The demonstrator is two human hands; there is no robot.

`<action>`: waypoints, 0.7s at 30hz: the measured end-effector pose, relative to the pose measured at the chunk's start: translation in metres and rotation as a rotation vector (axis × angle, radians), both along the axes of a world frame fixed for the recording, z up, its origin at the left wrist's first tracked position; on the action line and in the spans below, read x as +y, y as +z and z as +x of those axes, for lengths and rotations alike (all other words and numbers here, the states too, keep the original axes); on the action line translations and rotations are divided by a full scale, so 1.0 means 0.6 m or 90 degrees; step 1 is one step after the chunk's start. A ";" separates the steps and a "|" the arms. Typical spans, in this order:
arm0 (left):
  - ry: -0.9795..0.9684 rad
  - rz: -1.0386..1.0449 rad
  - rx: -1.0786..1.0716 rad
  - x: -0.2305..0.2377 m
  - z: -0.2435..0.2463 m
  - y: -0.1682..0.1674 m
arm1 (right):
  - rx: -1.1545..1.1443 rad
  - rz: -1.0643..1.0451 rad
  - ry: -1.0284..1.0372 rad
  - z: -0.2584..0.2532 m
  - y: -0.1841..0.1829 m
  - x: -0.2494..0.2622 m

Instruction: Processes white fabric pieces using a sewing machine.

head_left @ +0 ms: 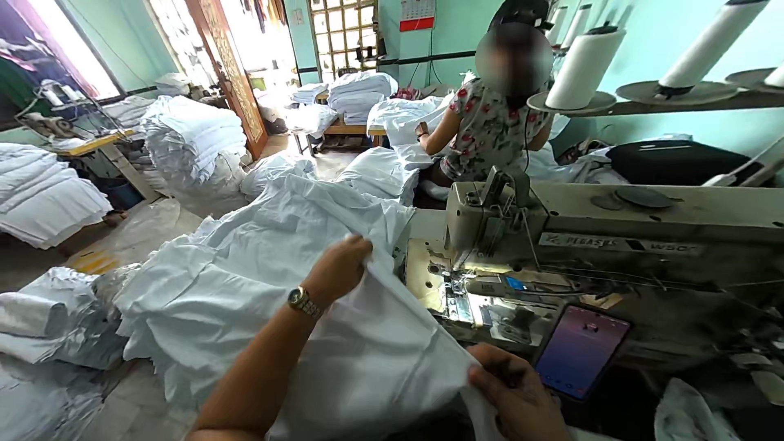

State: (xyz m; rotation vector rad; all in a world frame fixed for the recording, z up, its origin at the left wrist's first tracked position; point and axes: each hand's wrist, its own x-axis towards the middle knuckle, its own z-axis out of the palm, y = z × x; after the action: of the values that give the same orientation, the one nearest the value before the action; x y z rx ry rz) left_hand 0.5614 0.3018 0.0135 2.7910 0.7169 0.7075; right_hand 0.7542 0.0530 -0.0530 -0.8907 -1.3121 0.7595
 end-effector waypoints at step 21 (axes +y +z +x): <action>0.131 -0.309 -0.129 0.165 0.111 -0.212 | 0.034 -0.245 -0.101 0.000 -0.177 0.032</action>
State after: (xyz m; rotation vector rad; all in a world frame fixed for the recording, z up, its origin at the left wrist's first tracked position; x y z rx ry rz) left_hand 0.6279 0.4007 -0.1135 2.1969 0.9895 0.7213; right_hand 0.7541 0.0723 -0.1595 -1.2573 -1.0493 0.9199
